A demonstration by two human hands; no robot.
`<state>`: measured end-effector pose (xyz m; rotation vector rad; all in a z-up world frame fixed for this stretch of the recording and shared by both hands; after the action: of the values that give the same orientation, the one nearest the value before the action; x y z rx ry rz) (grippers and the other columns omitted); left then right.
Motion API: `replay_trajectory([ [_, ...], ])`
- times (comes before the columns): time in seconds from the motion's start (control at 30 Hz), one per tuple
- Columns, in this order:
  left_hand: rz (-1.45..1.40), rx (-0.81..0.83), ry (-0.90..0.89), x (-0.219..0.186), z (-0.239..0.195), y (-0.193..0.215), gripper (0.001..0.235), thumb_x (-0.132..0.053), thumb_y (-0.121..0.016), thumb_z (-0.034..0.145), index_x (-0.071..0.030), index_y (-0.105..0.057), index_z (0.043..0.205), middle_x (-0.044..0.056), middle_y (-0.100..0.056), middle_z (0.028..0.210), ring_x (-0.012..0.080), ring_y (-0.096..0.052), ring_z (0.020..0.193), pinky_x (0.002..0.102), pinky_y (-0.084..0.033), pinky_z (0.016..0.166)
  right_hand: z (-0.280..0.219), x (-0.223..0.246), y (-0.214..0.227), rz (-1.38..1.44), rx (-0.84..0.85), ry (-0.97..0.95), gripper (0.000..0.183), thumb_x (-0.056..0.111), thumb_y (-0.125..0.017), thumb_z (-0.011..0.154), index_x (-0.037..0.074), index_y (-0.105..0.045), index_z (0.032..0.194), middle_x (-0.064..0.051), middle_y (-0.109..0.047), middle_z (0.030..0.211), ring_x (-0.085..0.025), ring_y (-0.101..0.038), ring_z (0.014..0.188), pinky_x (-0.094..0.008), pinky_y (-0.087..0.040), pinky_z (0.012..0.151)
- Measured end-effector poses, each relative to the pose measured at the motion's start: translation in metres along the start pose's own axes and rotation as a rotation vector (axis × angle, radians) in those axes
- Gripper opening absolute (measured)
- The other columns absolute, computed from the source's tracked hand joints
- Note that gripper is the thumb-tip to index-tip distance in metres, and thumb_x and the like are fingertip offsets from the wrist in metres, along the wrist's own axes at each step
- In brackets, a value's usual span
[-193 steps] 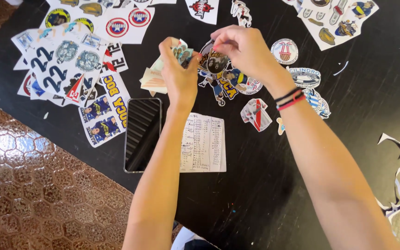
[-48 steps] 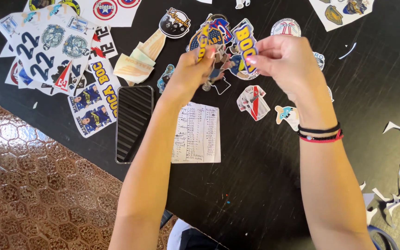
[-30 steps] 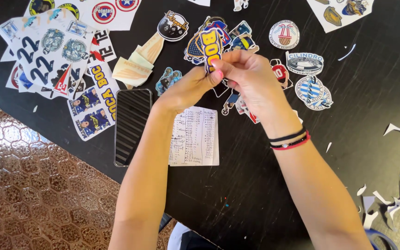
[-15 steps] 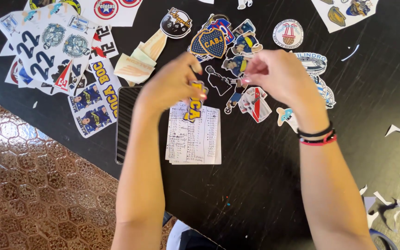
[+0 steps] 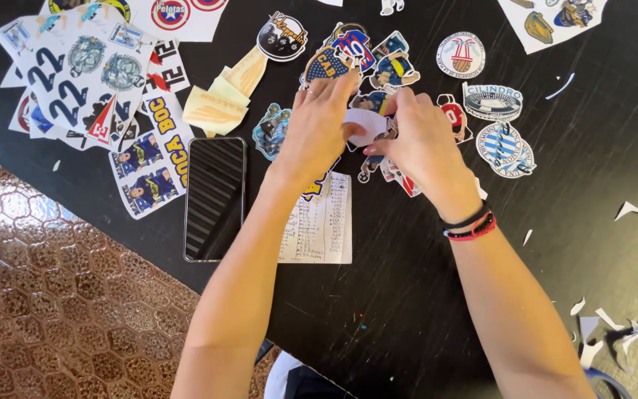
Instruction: The person sorts through a pile of printed stickers on a dark table, picking them up and arranging them. They then use scissors to trim the edges of several stickers, including a circular logo and a jersey design, placing the finished pieces back on the table.
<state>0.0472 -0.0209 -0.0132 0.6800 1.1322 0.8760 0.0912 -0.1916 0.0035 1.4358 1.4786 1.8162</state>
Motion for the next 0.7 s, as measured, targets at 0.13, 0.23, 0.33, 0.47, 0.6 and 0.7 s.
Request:
replay_trajectory([
  [0.13, -0.160, 0.161, -0.017, -0.006, -0.005, 0.012, 0.060, -0.004, -0.071, 0.095, -0.016, -0.037, 0.143, 0.008, -0.078, 0.117, 0.0375, -0.064, 0.115, 0.051, -0.044, 0.105, 0.000, 0.007, 0.011, 0.127, -0.046, -0.042, 0.056, 0.030, -0.096, 0.080, 0.010, -0.060, 0.118, -0.014, -0.063, 0.100, -0.042, -0.070, 0.102, -0.052, -0.052, 0.094],
  [0.23, -0.216, 0.284, -0.004, -0.007, -0.008, 0.019, 0.075, 0.009, -0.072, 0.087, -0.014, -0.033, 0.147, 0.009, -0.073, 0.132, 0.0410, -0.059, 0.127, 0.053, -0.043, 0.106, 0.006, 0.001, 0.005, 0.165, -0.043, -0.066, 0.048, 0.026, -0.090, 0.086, 0.012, -0.061, 0.121, -0.011, -0.068, 0.094, -0.036, -0.073, 0.095, -0.051, -0.055, 0.089],
  [0.33, -0.110, 0.232, -0.073, 0.001, -0.005, 0.010, 0.089, -0.017, -0.094, 0.071, -0.013, -0.039, 0.141, 0.012, -0.072, 0.127, 0.0426, -0.059, 0.124, 0.053, -0.048, 0.101, 0.012, -0.006, -0.002, 0.208, 0.011, -0.099, 0.044, 0.021, -0.090, 0.085, 0.014, -0.064, 0.120, -0.011, -0.072, 0.099, -0.033, -0.074, 0.099, -0.045, -0.056, 0.089],
  [0.47, -0.097, 0.206, -0.084, 0.000, -0.004, 0.005, 0.082, -0.016, -0.093, 0.075, -0.014, -0.043, 0.140, 0.014, -0.070, 0.124, 0.0402, -0.059, 0.125, 0.050, -0.050, 0.100, 0.011, -0.007, 0.001, 0.241, 0.027, -0.100, 0.042, 0.020, -0.089, 0.085, 0.015, -0.067, 0.120, -0.009, -0.074, 0.098, -0.030, -0.075, 0.097, -0.043, -0.056, 0.088],
  [0.6, -0.128, 0.178, -0.070, 0.001, -0.006, 0.009, 0.078, -0.014, -0.091, 0.080, -0.010, -0.044, 0.142, 0.019, -0.063, 0.127, 0.0439, -0.054, 0.128, 0.052, -0.052, 0.101, 0.008, -0.004, 0.001, 0.347, 0.060, -0.129, 0.043, 0.023, -0.088, 0.082, 0.018, -0.069, 0.120, -0.005, -0.076, 0.100, -0.020, -0.074, 0.099, -0.036, -0.056, 0.090],
  [0.7, -0.152, 0.140, -0.063, 0.007, -0.006, 0.004, 0.080, -0.017, -0.092, 0.078, -0.009, -0.045, 0.143, 0.018, -0.059, 0.128, 0.0440, -0.049, 0.127, 0.052, -0.052, 0.103, 0.010, -0.004, -0.003, 0.400, 0.057, -0.143, 0.044, 0.023, -0.088, 0.081, 0.019, -0.070, 0.120, -0.003, -0.076, 0.100, -0.015, -0.073, 0.096, -0.032, -0.055, 0.089],
])
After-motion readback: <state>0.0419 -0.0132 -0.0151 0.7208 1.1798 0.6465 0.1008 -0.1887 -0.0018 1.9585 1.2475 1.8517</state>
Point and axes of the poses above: each hand's wrist, its own z-axis towards the middle knuckle, its own y-axis out of the back of the hand, x = y × z, the point moved 3 cm from there along z, towards the middle knuckle
